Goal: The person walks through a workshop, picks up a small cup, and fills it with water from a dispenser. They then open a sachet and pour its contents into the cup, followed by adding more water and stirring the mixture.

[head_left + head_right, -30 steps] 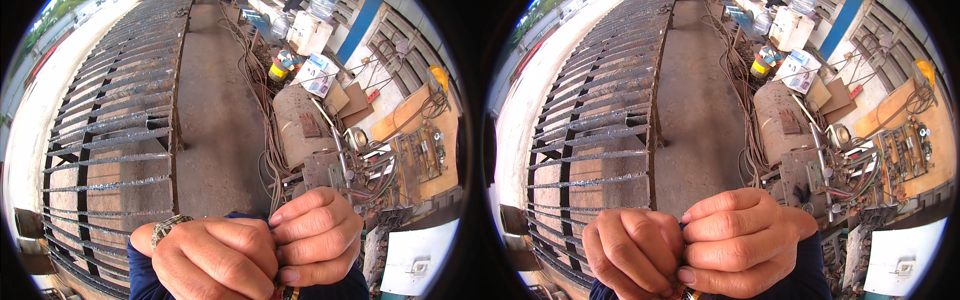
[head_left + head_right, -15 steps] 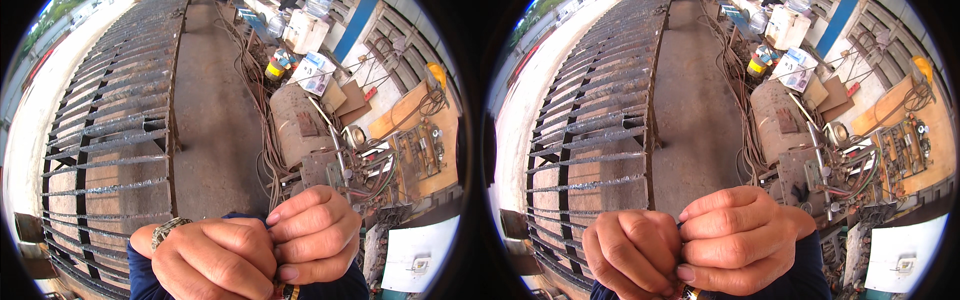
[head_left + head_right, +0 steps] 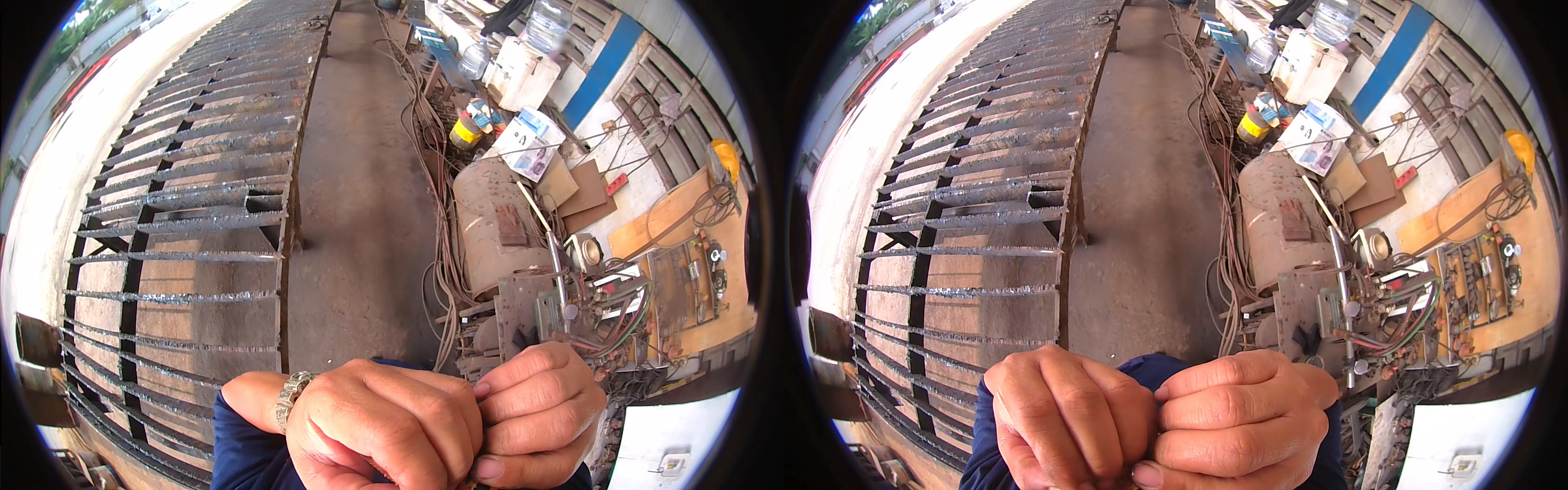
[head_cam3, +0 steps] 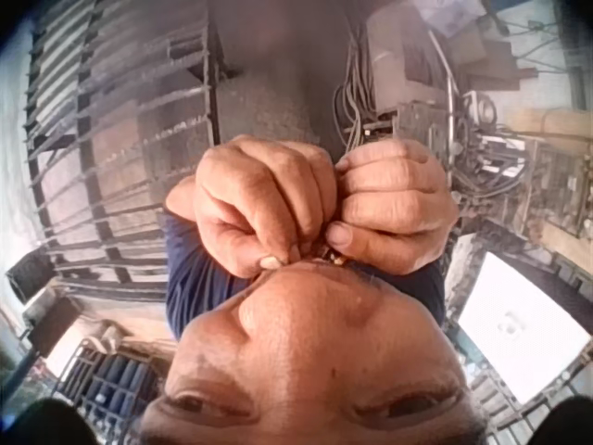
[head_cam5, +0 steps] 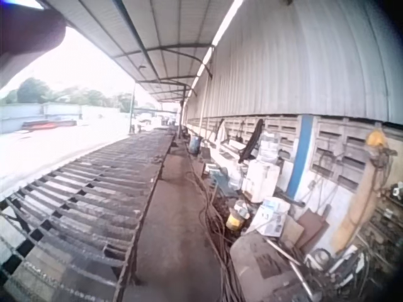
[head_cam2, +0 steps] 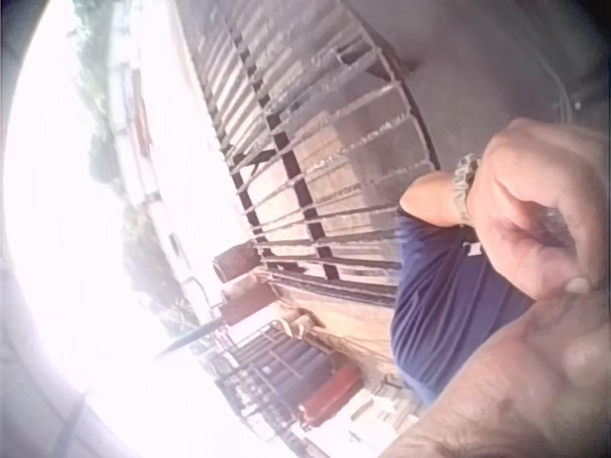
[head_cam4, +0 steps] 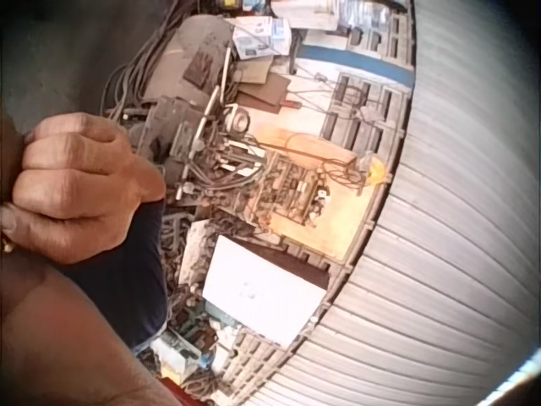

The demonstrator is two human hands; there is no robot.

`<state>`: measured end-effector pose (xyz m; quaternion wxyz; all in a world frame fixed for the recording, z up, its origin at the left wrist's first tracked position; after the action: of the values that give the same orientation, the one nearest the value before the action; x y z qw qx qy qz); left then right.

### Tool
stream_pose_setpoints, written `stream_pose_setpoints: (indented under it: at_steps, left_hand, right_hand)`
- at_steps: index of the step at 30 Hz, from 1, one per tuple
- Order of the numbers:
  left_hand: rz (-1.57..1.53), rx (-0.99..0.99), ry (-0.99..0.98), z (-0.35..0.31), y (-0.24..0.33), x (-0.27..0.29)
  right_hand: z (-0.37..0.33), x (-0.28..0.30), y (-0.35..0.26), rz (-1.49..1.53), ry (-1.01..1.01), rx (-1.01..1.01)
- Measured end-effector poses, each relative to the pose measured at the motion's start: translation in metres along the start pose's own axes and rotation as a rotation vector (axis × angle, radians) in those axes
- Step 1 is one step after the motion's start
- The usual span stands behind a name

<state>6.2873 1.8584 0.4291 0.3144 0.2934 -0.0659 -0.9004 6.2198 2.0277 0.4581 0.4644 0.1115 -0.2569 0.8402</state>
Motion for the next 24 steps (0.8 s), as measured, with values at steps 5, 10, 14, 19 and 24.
stream_pose_setpoints:
  at_steps: [5, 10, 14, 19, 24]
  left_hand:
    - [-0.079, 0.065, 0.077, 0.004, -0.012, 0.008]
    - [0.136, 0.226, 0.145, 0.001, -0.006, 0.047]
    - [0.305, 0.361, 0.418, 0.0, -0.039, 0.09]
    - [0.466, 0.45, 0.429, -0.007, -0.052, 0.112]
    - [0.606, 0.533, 0.321, -0.004, -0.061, 0.119]
  right_hand:
    - [-0.002, 0.009, -0.004, -0.141, 0.022, -0.08]
    - [-0.019, -0.011, 0.04, -0.134, 0.257, -0.273]
    - [-0.049, -0.005, 0.077, -0.144, 0.351, -0.633]
    - [-0.046, 0.009, 0.095, -0.261, 0.22, -0.702]
    - [-0.05, 0.019, 0.099, -0.374, 0.118, -0.682]
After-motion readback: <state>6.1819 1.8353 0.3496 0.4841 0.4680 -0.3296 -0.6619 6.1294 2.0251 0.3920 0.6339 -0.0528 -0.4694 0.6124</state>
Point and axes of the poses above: each hand's wrist, its own z-axis towards the middle knuckle, its own x-axis out of the back of the hand, y = z × x, the point moved 1 cm from there along z, towards the middle knuckle, and after that the axes turned 8 degrees about -x, right-handed, at the moved point
